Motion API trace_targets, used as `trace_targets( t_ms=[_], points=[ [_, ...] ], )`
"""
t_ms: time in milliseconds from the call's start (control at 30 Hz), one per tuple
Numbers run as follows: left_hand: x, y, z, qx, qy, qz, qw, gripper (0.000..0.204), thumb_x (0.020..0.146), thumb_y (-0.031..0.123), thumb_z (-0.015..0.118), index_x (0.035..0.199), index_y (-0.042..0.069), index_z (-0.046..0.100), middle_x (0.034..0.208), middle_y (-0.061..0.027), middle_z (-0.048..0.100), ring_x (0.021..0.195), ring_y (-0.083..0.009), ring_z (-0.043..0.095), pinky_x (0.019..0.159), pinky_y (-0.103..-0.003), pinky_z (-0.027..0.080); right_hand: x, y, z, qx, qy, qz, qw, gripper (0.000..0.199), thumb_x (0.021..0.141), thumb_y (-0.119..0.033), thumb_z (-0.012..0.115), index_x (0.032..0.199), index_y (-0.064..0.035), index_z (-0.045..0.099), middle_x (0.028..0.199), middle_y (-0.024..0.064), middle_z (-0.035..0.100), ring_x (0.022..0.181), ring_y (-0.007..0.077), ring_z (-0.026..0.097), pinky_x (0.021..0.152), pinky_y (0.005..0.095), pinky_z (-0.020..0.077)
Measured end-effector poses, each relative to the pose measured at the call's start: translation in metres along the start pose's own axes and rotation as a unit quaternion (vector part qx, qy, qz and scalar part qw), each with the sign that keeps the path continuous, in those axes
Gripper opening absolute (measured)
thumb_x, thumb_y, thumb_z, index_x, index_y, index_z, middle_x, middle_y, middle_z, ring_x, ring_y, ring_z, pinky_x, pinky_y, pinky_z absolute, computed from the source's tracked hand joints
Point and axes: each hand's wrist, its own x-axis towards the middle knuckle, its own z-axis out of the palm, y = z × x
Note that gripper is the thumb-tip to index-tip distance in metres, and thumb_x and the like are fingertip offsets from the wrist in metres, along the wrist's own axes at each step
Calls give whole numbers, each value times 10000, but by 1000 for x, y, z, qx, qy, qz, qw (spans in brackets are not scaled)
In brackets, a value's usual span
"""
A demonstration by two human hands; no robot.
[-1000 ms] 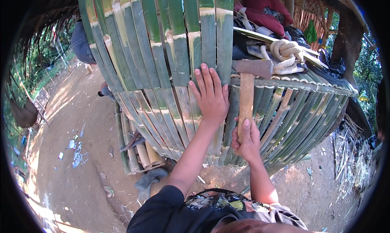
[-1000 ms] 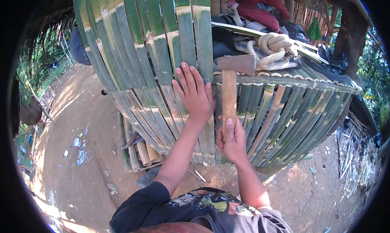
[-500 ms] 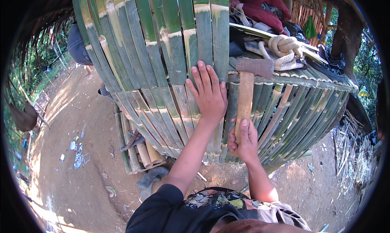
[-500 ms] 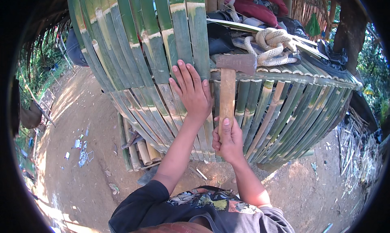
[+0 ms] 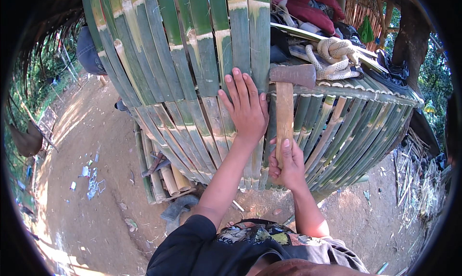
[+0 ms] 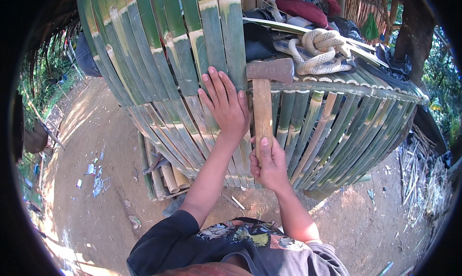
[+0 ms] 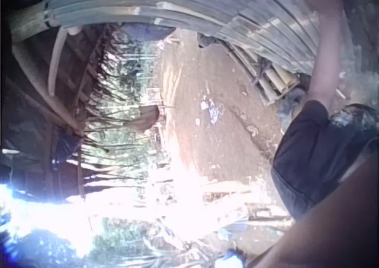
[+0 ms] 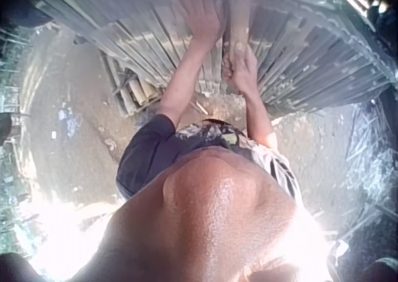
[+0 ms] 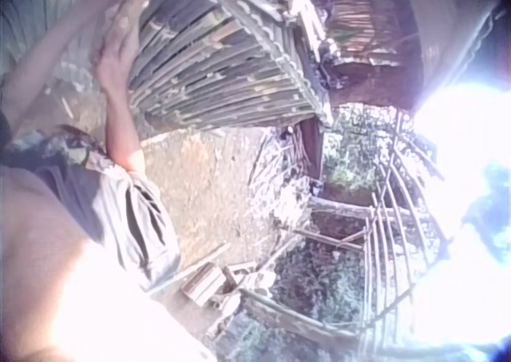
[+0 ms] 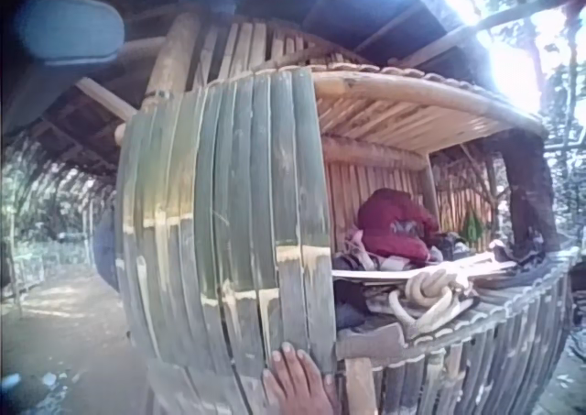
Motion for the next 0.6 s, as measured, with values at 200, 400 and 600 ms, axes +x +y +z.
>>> trace_targets(
  t_ms=[200,400,600],
  points=[
    [-1,0,0,4,4,0,1000,590,1092,243,362,1573,-92,303,1686,-273,209,1569,-463,163,1239,-619,62,-2,-4,2,-1,10,12,1000,429,1120,-460,414,1201,-52,522,692,23,470,458,74,402,430,248,342],
    [-1,0,0,-4,6,-1,1000,591,1091,244,366,1575,-88,303,1688,-266,211,1571,-457,163,1242,-612,53,-1,-4,2,-10,10,10,1000,435,1120,-459,414,1192,-45,525,690,21,473,461,73,405,429,248,339],
    [-1,0,0,-7,5,-1,1000,594,1090,244,367,1581,-84,293,1689,-264,208,1573,-453,159,1244,-611,46,-3,3,0,-11,7,2,1000,453,1117,-469,417,1193,-37,529,690,20,475,466,73,411,424,244,335]
  ],
)
